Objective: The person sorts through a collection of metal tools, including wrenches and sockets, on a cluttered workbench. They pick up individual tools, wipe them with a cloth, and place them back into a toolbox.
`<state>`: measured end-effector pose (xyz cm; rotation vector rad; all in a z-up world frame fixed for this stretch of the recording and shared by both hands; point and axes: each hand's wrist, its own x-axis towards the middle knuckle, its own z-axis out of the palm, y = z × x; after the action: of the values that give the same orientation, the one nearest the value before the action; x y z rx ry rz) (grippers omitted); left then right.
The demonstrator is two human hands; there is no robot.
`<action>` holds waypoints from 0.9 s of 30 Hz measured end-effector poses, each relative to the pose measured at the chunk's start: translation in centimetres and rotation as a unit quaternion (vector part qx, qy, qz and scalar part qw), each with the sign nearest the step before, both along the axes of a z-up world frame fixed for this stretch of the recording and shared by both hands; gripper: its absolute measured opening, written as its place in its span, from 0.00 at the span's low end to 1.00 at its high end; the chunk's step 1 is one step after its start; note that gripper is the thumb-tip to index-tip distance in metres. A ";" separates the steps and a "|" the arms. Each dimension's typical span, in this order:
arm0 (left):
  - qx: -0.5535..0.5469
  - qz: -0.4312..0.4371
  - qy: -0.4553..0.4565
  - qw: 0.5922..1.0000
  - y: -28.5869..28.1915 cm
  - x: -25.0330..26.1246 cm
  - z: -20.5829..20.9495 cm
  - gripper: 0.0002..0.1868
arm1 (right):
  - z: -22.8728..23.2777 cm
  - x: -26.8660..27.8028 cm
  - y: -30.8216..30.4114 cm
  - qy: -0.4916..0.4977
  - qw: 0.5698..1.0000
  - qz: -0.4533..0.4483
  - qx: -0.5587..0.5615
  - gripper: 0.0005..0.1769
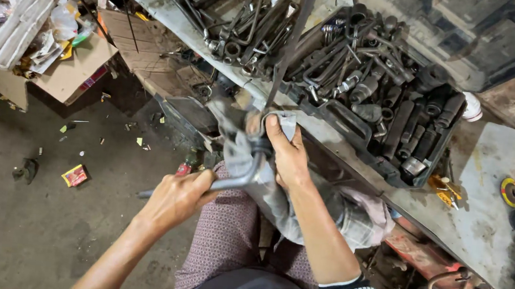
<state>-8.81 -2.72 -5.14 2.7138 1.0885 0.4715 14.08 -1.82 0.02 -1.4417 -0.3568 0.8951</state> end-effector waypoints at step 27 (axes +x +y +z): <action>-0.225 -0.019 -0.132 0.965 -2.2 3.1 4.3 0.12 | 0.3 4.2 -4.8 -0.005 0.938 0.305 0.167 0.19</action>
<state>-5.69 -4.95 -0.81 2.2010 0.9340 0.4913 18.28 -6.62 0.34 -1.0253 -0.9514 1.2493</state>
